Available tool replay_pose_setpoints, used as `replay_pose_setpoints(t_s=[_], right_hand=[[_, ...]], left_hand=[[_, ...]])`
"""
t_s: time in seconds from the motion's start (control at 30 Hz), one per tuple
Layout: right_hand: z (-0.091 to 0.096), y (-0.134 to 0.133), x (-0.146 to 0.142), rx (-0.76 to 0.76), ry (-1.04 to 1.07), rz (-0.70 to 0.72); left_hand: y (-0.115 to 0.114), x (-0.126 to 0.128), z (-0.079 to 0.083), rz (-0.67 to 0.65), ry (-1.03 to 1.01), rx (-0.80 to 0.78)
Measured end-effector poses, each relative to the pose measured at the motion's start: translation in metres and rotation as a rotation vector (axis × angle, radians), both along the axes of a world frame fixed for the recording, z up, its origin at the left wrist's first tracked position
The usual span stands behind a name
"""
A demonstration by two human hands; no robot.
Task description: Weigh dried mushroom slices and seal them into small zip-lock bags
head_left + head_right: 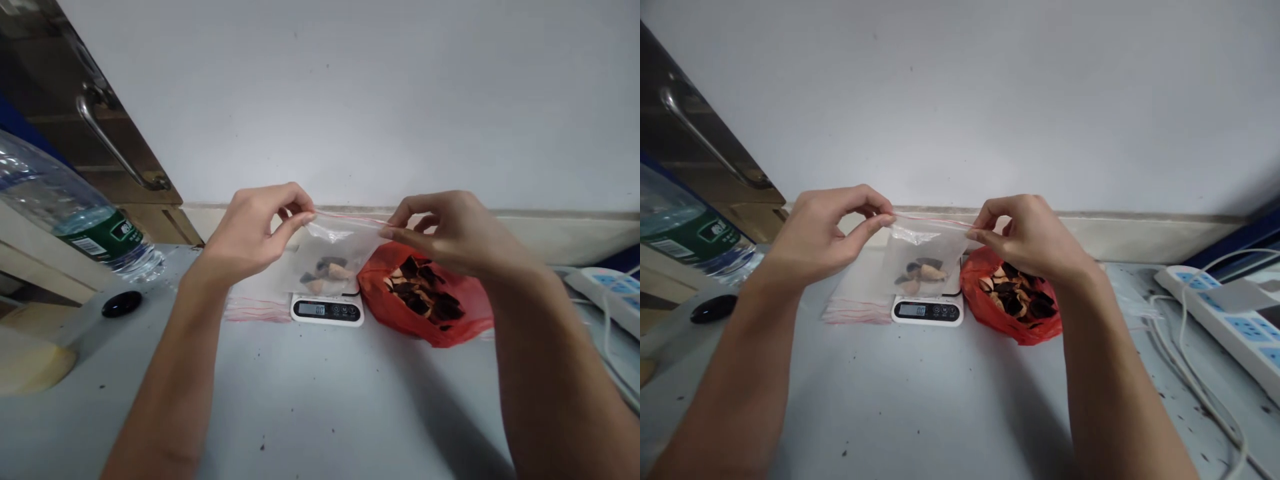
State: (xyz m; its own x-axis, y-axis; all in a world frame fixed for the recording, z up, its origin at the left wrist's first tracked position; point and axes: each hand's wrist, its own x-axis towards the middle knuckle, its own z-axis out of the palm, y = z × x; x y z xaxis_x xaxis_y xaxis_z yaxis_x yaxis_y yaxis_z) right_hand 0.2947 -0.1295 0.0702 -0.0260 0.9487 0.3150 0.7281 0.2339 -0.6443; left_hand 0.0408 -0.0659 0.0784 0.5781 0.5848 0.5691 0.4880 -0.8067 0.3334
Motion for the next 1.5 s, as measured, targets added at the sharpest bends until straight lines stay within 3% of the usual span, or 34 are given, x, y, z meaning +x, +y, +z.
replay_pose_setpoints(t_s=[0.27,0.43,0.6,0.8,0.93,1.0,1.07,1.1,1.17,1.23,1.3,1.4,1.5], right_hand=[[0.007,-0.009,-0.004,0.14,0.228,-0.043],[0.009,-0.011,-0.005,0.033,0.165,0.13],[0.014,-0.011,-0.007,-0.113,0.057,0.307],[0.026,-0.031,0.021,-0.179,0.004,0.227],[0.036,-0.066,0.066,-0.061,0.009,-0.023],[0.03,-0.081,0.09,0.093,-0.011,-0.237],[0.013,-0.092,0.111,0.253,-0.061,-0.474],[0.0,-0.095,0.12,0.26,-0.134,-0.536],[-0.028,-0.1,0.131,0.09,-0.279,-0.46],[-0.053,-0.103,0.135,-0.125,-0.355,-0.256],[-0.067,-0.106,0.135,-0.226,-0.365,-0.162],[-0.062,-0.109,0.133,-0.225,-0.29,-0.199],[-0.041,-0.102,0.126,-0.045,-0.182,-0.277]], left_hand=[[0.004,0.001,-0.003,-0.161,-0.213,-0.138],[0.006,0.005,0.001,-0.179,-0.284,-0.105],[-0.004,0.03,0.0,-0.27,-0.199,-0.098],[-0.011,0.059,-0.007,-0.295,-0.293,-0.142],[-0.013,0.069,-0.007,-0.22,-0.2,-0.066],[-0.016,0.076,-0.009,-0.239,-0.088,-0.15],[-0.021,0.086,-0.013,-0.285,0.074,-0.268],[-0.024,0.092,-0.015,-0.299,0.16,-0.315],[-0.029,0.103,-0.019,-0.305,0.288,-0.368],[-0.034,0.113,-0.023,-0.315,0.353,-0.406],[-0.037,0.118,-0.026,-0.326,0.367,-0.429],[-0.038,0.117,-0.028,-0.318,0.346,-0.415],[-0.035,0.108,-0.026,-0.296,0.314,-0.405]])
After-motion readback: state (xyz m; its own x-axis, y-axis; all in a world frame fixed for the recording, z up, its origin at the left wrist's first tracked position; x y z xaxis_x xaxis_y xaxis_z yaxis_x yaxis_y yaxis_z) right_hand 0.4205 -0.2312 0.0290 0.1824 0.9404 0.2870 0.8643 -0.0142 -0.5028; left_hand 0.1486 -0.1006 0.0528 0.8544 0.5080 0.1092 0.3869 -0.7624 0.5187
